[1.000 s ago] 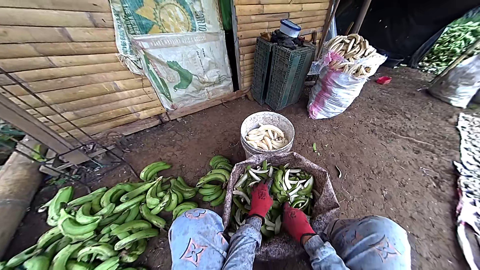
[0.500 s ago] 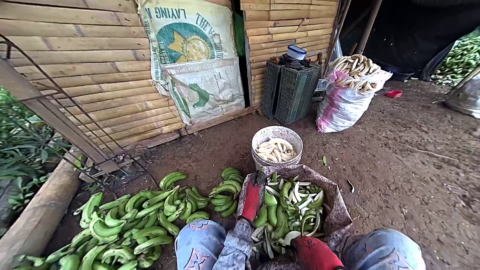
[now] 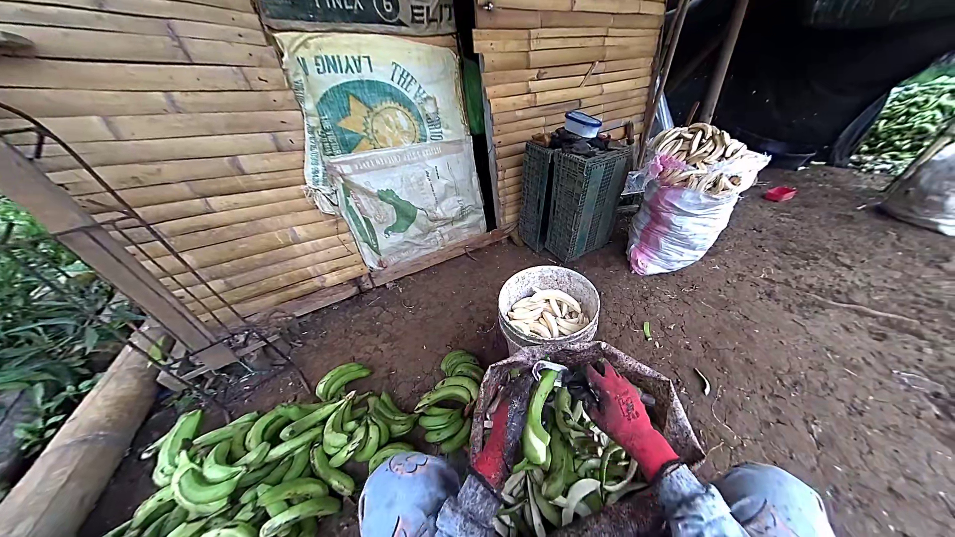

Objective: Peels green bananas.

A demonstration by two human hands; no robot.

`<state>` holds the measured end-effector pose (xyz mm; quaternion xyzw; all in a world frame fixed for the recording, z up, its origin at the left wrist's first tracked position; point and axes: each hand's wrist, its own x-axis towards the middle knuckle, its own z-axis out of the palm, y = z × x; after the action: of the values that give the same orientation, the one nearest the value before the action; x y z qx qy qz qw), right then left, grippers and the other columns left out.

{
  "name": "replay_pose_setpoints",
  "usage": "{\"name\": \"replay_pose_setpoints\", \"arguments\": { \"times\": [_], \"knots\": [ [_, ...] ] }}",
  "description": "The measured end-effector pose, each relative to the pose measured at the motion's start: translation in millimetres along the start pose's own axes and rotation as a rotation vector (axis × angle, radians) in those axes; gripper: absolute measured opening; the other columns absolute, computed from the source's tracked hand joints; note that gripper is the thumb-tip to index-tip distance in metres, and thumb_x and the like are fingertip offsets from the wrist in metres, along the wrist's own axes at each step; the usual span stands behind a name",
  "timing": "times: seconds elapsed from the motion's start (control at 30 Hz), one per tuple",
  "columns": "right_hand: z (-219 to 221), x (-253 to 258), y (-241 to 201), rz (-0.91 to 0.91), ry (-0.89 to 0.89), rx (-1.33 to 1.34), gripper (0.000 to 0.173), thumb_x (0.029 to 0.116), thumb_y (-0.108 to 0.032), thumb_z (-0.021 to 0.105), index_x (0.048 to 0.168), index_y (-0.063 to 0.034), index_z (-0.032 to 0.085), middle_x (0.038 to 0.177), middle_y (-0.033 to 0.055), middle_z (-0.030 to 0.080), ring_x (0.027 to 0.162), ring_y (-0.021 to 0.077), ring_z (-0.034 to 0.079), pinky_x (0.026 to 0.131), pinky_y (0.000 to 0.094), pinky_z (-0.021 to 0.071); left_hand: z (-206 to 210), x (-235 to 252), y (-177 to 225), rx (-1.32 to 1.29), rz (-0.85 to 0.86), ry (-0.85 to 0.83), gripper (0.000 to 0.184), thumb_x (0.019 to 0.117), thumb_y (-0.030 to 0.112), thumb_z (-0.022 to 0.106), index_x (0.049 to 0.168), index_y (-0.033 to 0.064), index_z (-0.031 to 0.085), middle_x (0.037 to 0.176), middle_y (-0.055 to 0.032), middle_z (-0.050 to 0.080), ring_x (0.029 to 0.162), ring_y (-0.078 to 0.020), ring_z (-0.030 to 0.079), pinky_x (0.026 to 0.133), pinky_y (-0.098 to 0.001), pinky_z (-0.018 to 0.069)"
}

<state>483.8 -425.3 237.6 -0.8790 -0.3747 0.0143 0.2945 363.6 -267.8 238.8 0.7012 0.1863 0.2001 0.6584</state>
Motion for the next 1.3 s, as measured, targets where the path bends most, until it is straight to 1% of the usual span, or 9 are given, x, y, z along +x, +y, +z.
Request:
{"name": "replay_pose_setpoints", "arguments": {
  "times": [0.1,0.2,0.27,0.43,0.53,0.67,0.83,1.1,1.3],
  "knots": [
    [-15.7,19.4,19.3,0.193,0.152,0.058,0.046,0.0971,-0.015,0.06,0.141,-0.0022,0.056,0.133,0.0295,0.059,0.115,0.0447,0.065,0.096,0.0589,0.0513,8.2,-5.4,3.7,-0.116,-0.106,0.053,0.037,0.1089,0.02,0.046,0.135,-0.0045,0.055,0.118,-0.0147,0.066,0.1,-0.0132,0.065,0.091,-0.0298,0.0538],
    [-5.6,-6.5,6.3,-0.042,0.133,0.259,0.041,0.0959,-0.024,0.062,0.131,-0.0033,0.066,0.122,0.0204,0.068,0.111,0.0325,0.068,0.098,0.0504,0.0531,-4.1,18.9,-9.6,-0.279,-0.127,0.13,0.037,0.1109,0.029,0.04,0.123,0.0,0.06,0.087,-0.0085,0.066,0.065,-0.0143,0.063,0.058,-0.0301,0.0563],
    [13.1,-24.9,-5.2,-0.183,-0.04,0.338,0.034,0.0974,-0.03,0.063,0.125,-0.0105,0.07,0.116,0.0131,0.07,0.107,0.0248,0.068,0.096,0.0454,0.0549,-11.6,28.4,-16.5,-0.327,-0.074,0.095,0.038,0.1111,0.027,0.039,0.127,-0.0003,0.06,0.097,-0.0102,0.069,0.077,-0.0153,0.067,0.07,-0.031,0.0582],
    [5.6,0.5,-2.9,0.063,0.072,0.051,0.048,0.0895,-0.012,0.068,0.135,0.0018,0.062,0.13,0.0347,0.059,0.117,0.0507,0.061,0.096,0.0624,0.049,-5.8,-2.3,-16.0,-0.191,-0.124,-0.063,0.038,0.1113,0.021,0.034,0.134,-0.0036,0.052,0.101,-0.0081,0.065,0.08,-0.0091,0.063,0.074,-0.0262,0.0555],
    [-6.2,9.1,8.7,0.077,0.255,0.114,0.043,0.0925,-0.017,0.064,0.133,-0.0019,0.064,0.124,0.0284,0.064,0.11,0.0432,0.066,0.092,0.0568,0.0533,-5.6,6.6,-18.1,-0.234,-0.104,0.024,0.038,0.1119,0.022,0.034,0.132,-0.003,0.054,0.098,-0.0111,0.067,0.079,-0.0155,0.067,0.073,-0.0324,0.0591],
    [19.9,-33.3,-12.2,-0.169,0.008,0.246,0.035,0.0954,-0.029,0.065,0.126,-0.012,0.07,0.117,0.0155,0.069,0.106,0.03,0.069,0.091,0.0485,0.0567,-10.4,27.7,-27.6,-0.389,0.012,0.175,0.039,0.1124,0.022,0.03,0.137,-0.0009,0.05,0.106,-0.0112,0.066,0.088,-0.0146,0.067,0.079,-0.0308,0.0583],
    [11.6,-3.4,2.7,0.126,0.081,0.015,0.049,0.0901,-0.012,0.068,0.137,0.0009,0.061,0.133,0.0348,0.058,0.12,0.0513,0.06,0.099,0.0631,0.0474,-18.2,5.4,-32.9,0.178,-0.06,-0.185,0.041,0.11,0.019,0.041,0.142,-0.0031,0.053,0.134,-0.0166,0.062,0.12,-0.0145,0.06,0.107,-0.0296,0.0455],
    [30.0,-43.4,-22.9,-0.081,0.159,0.198,0.041,0.0857,-0.019,0.071,0.122,-0.0008,0.07,0.114,0.025,0.068,0.1,0.0397,0.07,0.084,0.0545,0.0573,-5.4,29.7,-38.5,-0.493,-0.03,0.361,0.039,0.1129,0.026,0.031,0.131,-0.0018,0.052,0.105,-0.012,0.065,0.091,-0.0154,0.066,0.084,-0.0321,0.0566],
    [38.4,-36.4,-43.4,-0.044,0.064,0.063,0.041,0.0888,-0.021,0.069,0.127,-0.0065,0.069,0.118,0.0268,0.067,0.103,0.0435,0.069,0.082,0.0554,0.0568,-2.9,27.1,-20.9,-0.89,0.06,0.252,0.038,0.1133,0.026,0.021,0.118,0.0063,0.053,0.094,-0.0027,0.067,0.084,-0.0098,0.069,0.077,-0.0257,0.0595]
  ]
}}
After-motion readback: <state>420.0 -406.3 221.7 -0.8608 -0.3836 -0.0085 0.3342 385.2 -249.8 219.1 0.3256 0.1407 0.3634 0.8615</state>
